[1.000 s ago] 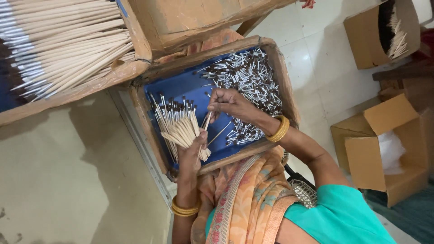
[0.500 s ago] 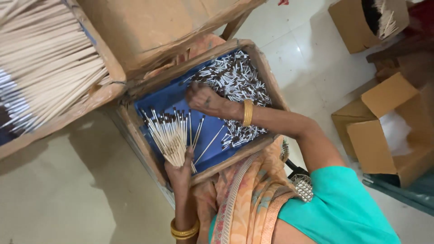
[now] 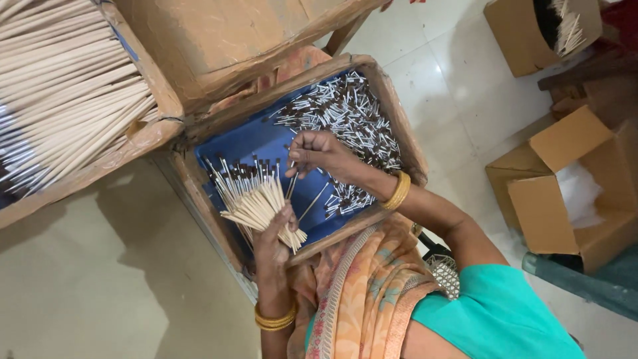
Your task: Assembling wooden brush handles by manually attaching metal tips or ferrules.
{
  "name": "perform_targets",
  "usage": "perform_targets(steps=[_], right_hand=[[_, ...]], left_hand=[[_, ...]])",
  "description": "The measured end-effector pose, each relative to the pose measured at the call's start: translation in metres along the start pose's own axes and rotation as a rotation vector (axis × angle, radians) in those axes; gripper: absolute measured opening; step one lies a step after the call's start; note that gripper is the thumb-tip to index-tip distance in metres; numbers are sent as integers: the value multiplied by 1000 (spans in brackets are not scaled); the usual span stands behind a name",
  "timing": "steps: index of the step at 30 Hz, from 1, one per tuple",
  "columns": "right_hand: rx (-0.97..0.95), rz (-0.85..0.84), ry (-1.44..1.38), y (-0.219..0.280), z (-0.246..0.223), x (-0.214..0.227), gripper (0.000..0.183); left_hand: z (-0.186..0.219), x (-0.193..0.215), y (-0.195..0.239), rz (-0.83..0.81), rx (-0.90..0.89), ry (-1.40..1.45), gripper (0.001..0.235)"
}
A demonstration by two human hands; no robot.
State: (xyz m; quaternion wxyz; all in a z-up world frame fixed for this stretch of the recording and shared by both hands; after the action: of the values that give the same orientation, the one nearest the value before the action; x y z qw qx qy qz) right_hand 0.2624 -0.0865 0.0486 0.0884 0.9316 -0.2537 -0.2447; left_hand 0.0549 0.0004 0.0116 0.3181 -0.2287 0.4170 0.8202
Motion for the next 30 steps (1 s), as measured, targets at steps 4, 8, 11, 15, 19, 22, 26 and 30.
perform_targets(steps=[4,8,11,15,19,22,26,30], right_hand=[[52,-56,-53,6,3,-7,15],[47,-84,-45,9,-2,-10,14],[52,-89,-40,12,-6,-13,15],[-15,-60,-67,13,-10,-16,15],[-22,-64,-93,14,-9,-15,16],[23,-91,-77,13,-11,-13,16],[27,-115,-63,13,-11,-11,15],[98,-189,100,16,0,-4,14]], left_hand=[[-1,-6,1,9,71,-53,32],[0,-8,2,-43,121,-20,29],[-3,-1,1,-119,152,118,23],[1,-6,1,-158,166,191,21],[-3,-5,1,-169,166,190,23],[-3,-6,1,-167,158,219,24],[1,-14,3,-193,122,188,23],[0,-16,5,-152,29,13,24]])
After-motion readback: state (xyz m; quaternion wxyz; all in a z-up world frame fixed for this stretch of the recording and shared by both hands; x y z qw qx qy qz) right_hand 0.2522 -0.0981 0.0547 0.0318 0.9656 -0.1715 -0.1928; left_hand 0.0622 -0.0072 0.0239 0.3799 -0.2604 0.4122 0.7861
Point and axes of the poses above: each hand's wrist, its own y-axis away from the middle knuckle, its own x-axis out of the back of the hand, z = x × y, the point moved 3 cm from there along -y, towards the middle knuckle, and after that the axes turned 3 degrees about y, right-handed, at the moved point
